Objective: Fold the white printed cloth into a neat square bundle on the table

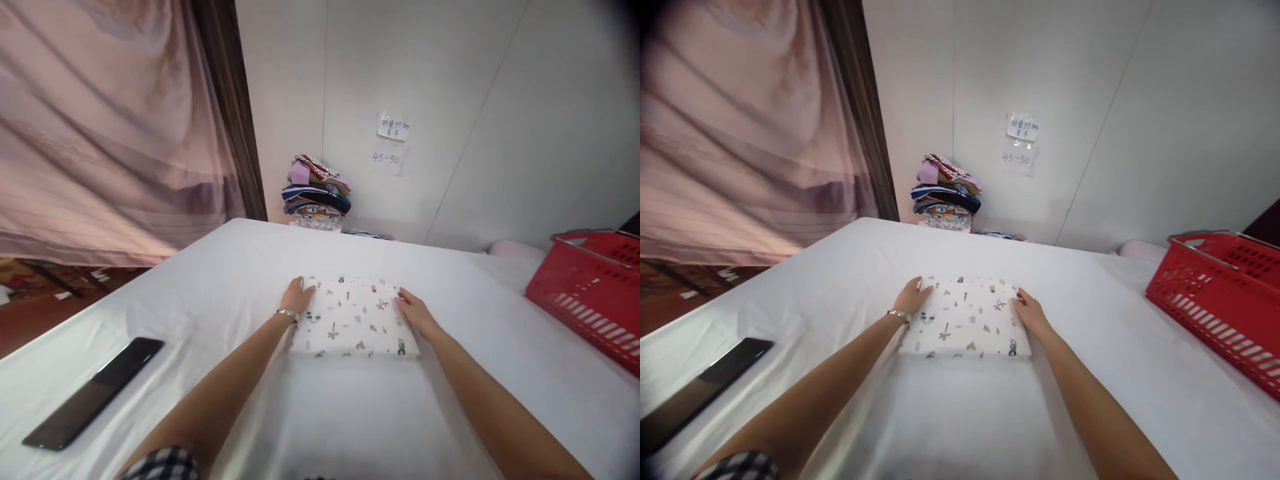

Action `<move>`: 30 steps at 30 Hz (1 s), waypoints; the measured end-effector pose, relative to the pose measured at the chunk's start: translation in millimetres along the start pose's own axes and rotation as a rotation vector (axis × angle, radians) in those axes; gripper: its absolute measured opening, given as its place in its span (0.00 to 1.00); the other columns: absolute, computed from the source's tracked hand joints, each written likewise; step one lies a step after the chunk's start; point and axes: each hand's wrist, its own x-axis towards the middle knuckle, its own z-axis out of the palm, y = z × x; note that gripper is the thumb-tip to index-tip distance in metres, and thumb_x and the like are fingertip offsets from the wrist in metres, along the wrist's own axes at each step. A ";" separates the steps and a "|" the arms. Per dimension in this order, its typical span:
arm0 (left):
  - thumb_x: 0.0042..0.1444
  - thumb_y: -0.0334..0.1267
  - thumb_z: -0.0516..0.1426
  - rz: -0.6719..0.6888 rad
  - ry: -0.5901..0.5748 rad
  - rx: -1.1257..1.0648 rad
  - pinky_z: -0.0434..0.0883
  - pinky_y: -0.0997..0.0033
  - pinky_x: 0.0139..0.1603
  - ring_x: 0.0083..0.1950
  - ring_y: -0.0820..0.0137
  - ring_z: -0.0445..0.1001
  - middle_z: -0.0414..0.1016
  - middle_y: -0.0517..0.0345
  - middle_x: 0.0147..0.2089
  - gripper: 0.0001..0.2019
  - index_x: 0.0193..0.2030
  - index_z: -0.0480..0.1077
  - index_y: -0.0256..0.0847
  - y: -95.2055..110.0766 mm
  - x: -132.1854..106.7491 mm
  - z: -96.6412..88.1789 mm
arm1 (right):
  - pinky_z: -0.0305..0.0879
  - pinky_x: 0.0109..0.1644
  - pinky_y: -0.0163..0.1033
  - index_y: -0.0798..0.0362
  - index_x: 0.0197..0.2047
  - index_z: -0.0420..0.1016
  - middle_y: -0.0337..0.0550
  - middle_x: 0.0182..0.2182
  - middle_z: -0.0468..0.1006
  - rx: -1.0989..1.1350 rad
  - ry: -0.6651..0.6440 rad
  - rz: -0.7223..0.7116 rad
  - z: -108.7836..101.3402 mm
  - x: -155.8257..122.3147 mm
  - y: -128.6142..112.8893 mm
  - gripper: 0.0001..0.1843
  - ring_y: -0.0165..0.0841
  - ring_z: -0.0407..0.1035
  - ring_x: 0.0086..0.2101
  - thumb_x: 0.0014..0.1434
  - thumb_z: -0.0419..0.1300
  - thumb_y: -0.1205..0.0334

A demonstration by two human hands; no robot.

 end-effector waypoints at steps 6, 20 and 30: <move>0.48 0.51 0.54 -0.183 -0.200 -0.186 0.66 0.68 0.44 0.46 0.61 0.71 0.69 0.43 0.50 0.34 0.58 0.55 0.32 -19.7 -31.8 -19.5 | 0.62 0.48 0.39 0.58 0.60 0.54 0.52 0.50 0.70 0.158 -0.040 0.110 -9.2 -39.6 12.0 0.35 0.36 0.68 0.45 0.52 0.53 0.52; 0.49 0.48 0.51 -0.111 -0.118 0.052 0.65 0.67 0.42 0.45 0.61 0.71 0.73 0.51 0.44 0.21 0.48 0.66 0.39 -24.8 -28.3 -40.8 | 0.68 0.34 0.40 0.47 0.60 0.52 0.46 0.40 0.75 0.553 -0.417 0.141 4.8 -95.1 -18.6 0.35 0.35 0.71 0.34 0.50 0.58 0.50; 0.56 0.46 0.49 0.678 0.037 0.201 0.59 0.60 0.56 0.56 0.63 0.62 0.66 0.49 0.54 0.21 0.54 0.60 0.41 -1.8 -89.2 -23.5 | 0.70 0.37 0.45 0.49 0.64 0.42 0.47 0.37 0.77 0.715 -0.509 0.260 2.7 -117.3 -13.5 0.43 0.36 0.72 0.32 0.50 0.60 0.54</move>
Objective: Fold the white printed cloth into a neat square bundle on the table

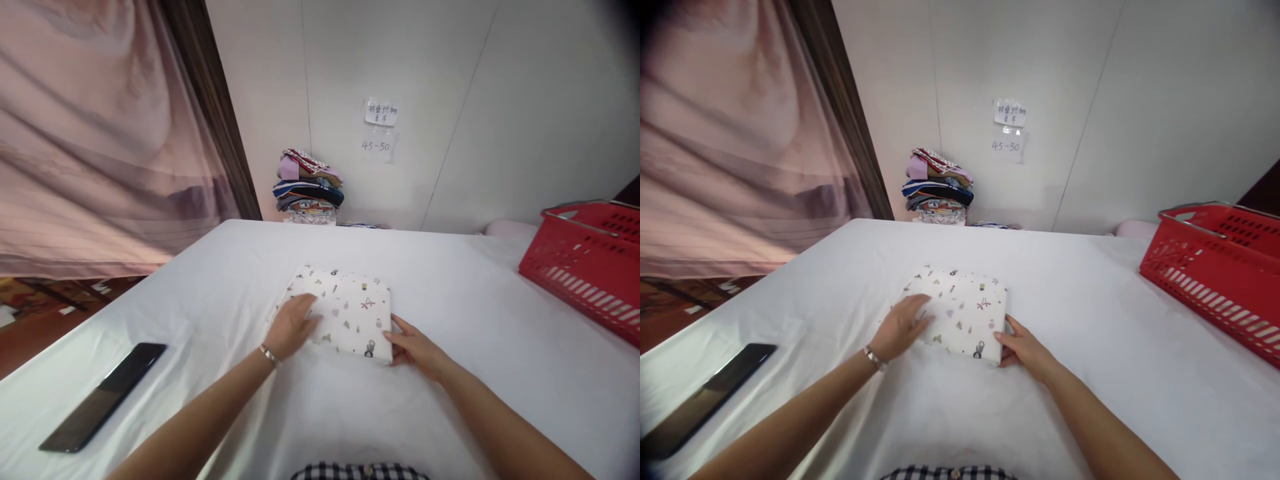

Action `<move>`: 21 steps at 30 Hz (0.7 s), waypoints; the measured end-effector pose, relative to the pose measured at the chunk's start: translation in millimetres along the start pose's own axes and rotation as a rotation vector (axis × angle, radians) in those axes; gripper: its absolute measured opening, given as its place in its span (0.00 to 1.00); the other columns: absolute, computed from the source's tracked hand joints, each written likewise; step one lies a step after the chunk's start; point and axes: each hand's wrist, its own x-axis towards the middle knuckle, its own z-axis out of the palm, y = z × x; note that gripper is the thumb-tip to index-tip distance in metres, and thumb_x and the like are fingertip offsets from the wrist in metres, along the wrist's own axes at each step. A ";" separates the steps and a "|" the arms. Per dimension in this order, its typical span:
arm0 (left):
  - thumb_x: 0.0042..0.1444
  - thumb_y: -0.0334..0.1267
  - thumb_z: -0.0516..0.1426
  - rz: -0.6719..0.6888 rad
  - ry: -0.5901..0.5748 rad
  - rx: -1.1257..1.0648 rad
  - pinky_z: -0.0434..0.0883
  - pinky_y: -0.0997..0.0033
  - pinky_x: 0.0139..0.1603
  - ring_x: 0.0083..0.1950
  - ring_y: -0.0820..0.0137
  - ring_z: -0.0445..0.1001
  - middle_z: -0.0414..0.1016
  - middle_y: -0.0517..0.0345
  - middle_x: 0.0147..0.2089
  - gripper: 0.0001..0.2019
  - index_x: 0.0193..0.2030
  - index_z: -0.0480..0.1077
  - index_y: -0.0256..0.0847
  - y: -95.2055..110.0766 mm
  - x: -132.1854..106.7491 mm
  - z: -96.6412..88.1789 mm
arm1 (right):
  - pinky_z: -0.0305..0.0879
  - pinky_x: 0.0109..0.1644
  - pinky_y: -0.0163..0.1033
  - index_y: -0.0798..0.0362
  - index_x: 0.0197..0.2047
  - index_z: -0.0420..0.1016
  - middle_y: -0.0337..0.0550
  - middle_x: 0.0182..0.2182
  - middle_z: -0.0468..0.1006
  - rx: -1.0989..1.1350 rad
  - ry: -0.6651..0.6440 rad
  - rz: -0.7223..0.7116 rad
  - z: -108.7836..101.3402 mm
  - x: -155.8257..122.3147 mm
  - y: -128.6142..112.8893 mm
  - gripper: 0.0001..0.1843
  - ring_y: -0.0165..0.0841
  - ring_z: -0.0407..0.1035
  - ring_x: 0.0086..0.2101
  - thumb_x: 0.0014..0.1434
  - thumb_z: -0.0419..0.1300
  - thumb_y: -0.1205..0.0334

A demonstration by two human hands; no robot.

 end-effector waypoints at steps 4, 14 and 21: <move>0.52 0.52 0.52 0.371 -0.158 -0.076 0.52 0.51 0.60 0.63 0.60 0.52 0.55 0.47 0.62 0.31 0.61 0.51 0.43 45.6 -19.5 13.1 | 0.70 0.35 0.44 0.46 0.60 0.52 0.46 0.40 0.75 0.075 -0.041 -0.020 8.9 -3.6 3.0 0.36 0.35 0.71 0.33 0.51 0.60 0.54; 0.59 0.42 0.47 0.250 -0.099 -0.257 0.60 0.59 0.57 0.57 0.66 0.62 0.66 0.52 0.55 0.18 0.54 0.61 0.42 90.9 5.1 36.7 | 0.70 0.32 0.41 0.47 0.64 0.36 0.43 0.33 0.76 0.268 0.107 -0.144 10.7 -3.6 16.0 0.43 0.33 0.71 0.29 0.53 0.57 0.50; 0.61 0.39 0.42 0.073 -0.055 -0.332 0.68 0.67 0.49 0.48 0.69 0.70 0.72 0.57 0.48 0.16 0.51 0.64 0.44 96.9 5.1 33.5 | 0.70 0.36 0.44 0.49 0.65 0.31 0.44 0.33 0.76 0.266 0.051 -0.140 8.8 -5.0 21.5 0.47 0.35 0.72 0.31 0.52 0.59 0.53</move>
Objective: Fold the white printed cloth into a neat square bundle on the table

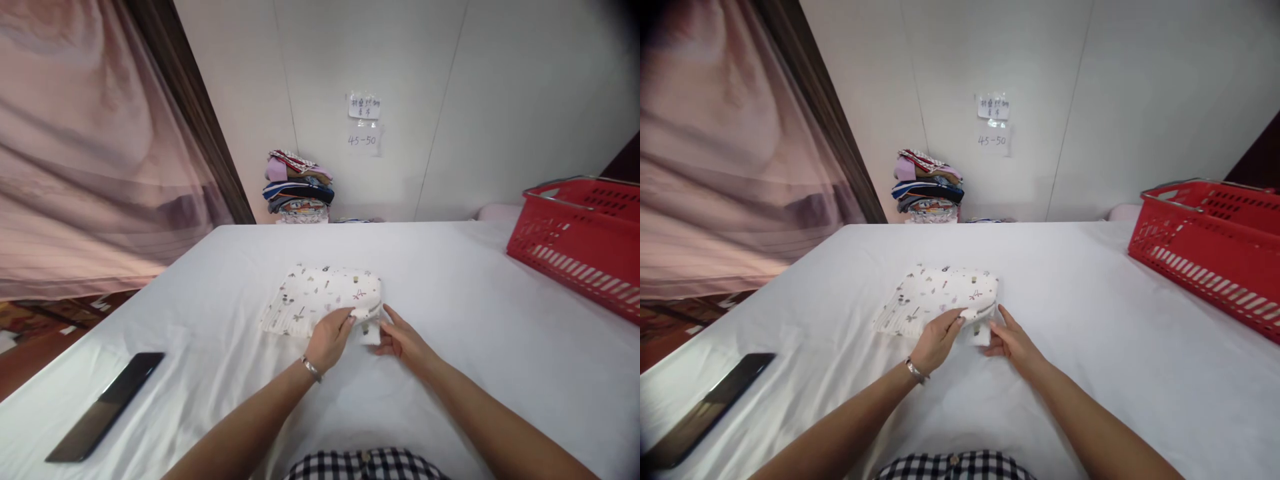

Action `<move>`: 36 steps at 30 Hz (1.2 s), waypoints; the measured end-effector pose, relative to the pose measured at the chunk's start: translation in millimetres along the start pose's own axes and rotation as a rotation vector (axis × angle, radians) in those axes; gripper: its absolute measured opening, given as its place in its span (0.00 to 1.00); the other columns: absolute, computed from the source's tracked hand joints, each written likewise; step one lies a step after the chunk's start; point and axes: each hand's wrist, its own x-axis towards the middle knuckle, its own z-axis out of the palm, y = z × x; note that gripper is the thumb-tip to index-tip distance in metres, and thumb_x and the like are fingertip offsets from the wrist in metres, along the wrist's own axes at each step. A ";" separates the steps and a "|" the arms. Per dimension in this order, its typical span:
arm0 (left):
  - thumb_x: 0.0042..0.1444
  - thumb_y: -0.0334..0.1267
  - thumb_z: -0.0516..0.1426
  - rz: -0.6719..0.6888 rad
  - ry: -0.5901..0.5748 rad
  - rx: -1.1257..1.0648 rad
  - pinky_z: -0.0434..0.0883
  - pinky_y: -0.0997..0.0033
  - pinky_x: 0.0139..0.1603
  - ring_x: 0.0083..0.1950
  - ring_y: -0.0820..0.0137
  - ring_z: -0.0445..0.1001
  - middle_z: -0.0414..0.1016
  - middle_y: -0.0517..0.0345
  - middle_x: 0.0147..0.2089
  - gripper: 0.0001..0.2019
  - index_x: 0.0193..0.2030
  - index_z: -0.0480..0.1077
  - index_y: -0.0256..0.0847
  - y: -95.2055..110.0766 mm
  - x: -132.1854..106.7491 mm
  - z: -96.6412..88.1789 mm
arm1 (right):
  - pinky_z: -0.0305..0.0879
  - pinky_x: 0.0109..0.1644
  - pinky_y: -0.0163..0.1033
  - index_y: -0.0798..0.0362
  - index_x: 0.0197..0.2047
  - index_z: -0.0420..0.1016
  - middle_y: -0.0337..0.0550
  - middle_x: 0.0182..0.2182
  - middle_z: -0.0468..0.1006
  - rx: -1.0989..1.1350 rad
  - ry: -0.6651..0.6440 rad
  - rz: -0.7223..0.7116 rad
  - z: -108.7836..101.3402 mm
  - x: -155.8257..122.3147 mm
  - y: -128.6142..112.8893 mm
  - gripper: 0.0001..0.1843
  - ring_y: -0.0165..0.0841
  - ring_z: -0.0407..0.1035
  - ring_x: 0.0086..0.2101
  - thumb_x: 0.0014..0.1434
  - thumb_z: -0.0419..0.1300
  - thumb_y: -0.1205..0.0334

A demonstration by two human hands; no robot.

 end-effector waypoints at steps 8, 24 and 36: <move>0.60 0.37 0.45 0.260 0.032 0.229 0.65 0.62 0.54 0.54 0.67 0.66 0.70 0.53 0.51 0.15 0.51 0.64 0.41 -2.9 -3.8 5.1 | 0.70 0.37 0.44 0.50 0.64 0.32 0.39 0.30 0.75 -0.004 0.028 -0.012 -3.7 0.0 5.4 0.52 0.32 0.71 0.30 0.45 0.63 0.68; 0.59 0.39 0.46 0.335 -0.102 0.319 0.63 0.57 0.54 0.55 0.64 0.65 0.69 0.49 0.52 0.16 0.52 0.63 0.40 -8.4 -13.9 16.7 | 0.70 0.35 0.43 0.49 0.65 0.31 0.39 0.28 0.75 -0.008 0.016 0.006 -3.9 -2.2 4.8 0.49 0.32 0.70 0.30 0.50 0.60 0.57; 0.51 0.33 0.52 0.181 -0.114 0.417 0.54 0.56 0.60 0.60 0.64 0.57 0.61 0.51 0.59 0.25 0.58 0.57 0.40 -57.0 -32.6 -40.5 | 0.71 0.40 0.44 0.44 0.64 0.34 0.38 0.32 0.75 -0.124 0.054 0.033 -7.2 -1.0 13.4 0.48 0.34 0.71 0.33 0.49 0.62 0.57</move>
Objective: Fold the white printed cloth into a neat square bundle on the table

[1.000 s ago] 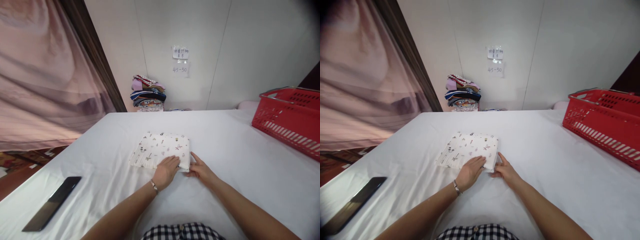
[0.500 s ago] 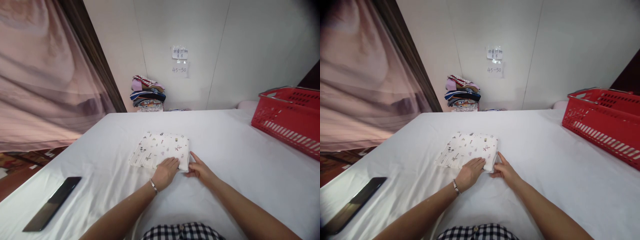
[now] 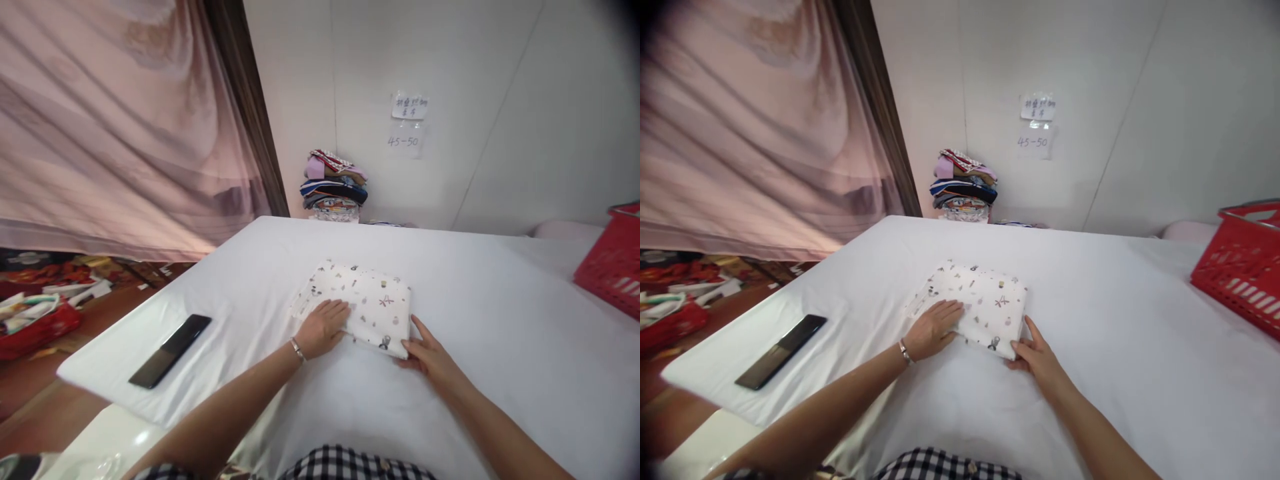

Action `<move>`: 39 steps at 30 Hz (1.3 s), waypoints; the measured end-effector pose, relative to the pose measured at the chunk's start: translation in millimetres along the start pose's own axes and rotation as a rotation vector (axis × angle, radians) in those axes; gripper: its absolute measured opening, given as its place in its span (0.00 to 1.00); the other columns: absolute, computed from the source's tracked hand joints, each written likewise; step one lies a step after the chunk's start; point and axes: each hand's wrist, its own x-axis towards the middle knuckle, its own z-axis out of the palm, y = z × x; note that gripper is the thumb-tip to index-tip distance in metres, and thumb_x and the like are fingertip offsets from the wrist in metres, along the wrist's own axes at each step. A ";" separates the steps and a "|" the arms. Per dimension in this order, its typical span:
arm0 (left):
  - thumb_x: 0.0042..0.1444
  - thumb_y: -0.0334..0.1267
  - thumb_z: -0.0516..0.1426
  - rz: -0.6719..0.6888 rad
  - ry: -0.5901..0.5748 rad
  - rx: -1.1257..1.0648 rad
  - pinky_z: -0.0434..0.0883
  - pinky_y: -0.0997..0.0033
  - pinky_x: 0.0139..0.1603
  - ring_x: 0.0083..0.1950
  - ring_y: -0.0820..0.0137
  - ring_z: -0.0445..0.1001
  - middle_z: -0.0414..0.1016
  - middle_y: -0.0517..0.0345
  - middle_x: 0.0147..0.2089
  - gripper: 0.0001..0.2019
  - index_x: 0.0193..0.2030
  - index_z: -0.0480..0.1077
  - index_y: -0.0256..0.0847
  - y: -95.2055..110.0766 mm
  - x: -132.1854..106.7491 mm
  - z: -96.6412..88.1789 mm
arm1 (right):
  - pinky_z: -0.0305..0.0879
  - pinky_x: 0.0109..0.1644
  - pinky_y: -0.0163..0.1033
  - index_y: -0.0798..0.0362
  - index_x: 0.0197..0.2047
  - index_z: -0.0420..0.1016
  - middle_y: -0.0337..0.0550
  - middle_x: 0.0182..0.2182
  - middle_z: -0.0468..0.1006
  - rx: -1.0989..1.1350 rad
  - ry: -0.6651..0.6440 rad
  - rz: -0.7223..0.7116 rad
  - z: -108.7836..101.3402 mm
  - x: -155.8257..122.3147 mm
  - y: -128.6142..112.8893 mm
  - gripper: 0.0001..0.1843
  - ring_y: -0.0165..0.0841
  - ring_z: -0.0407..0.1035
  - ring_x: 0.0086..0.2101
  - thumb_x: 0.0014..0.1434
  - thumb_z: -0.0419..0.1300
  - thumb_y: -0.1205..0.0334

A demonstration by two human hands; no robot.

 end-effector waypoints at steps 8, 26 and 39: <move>0.47 0.23 0.47 -0.264 0.024 0.180 0.52 0.58 0.61 0.61 0.65 0.56 0.62 0.53 0.58 0.27 0.56 0.60 0.40 -55.6 -36.6 -13.0 | 0.70 0.41 0.43 0.43 0.64 0.34 0.40 0.36 0.75 -0.049 0.005 0.001 4.0 -1.6 0.6 0.48 0.36 0.71 0.35 0.49 0.62 0.57; 0.45 0.30 0.49 -0.664 0.082 -0.552 0.55 0.65 0.61 0.62 0.66 0.54 0.55 0.60 0.62 0.28 0.56 0.61 0.41 -71.6 -41.2 -20.6 | 0.68 0.39 0.41 0.45 0.64 0.29 0.40 0.36 0.75 -0.224 0.029 -0.016 21.9 -10.2 -9.6 0.52 0.33 0.71 0.30 0.47 0.61 0.54; 0.45 0.48 0.54 -1.033 -0.193 -0.423 0.66 0.68 0.42 0.44 0.62 0.72 0.73 0.49 0.44 0.25 0.49 0.65 0.37 -63.2 -15.8 -24.0 | 0.67 0.30 0.37 0.45 0.64 0.29 0.35 0.27 0.70 -0.301 0.107 -0.220 -4.8 -4.5 -25.9 0.50 0.30 0.67 0.26 0.48 0.59 0.58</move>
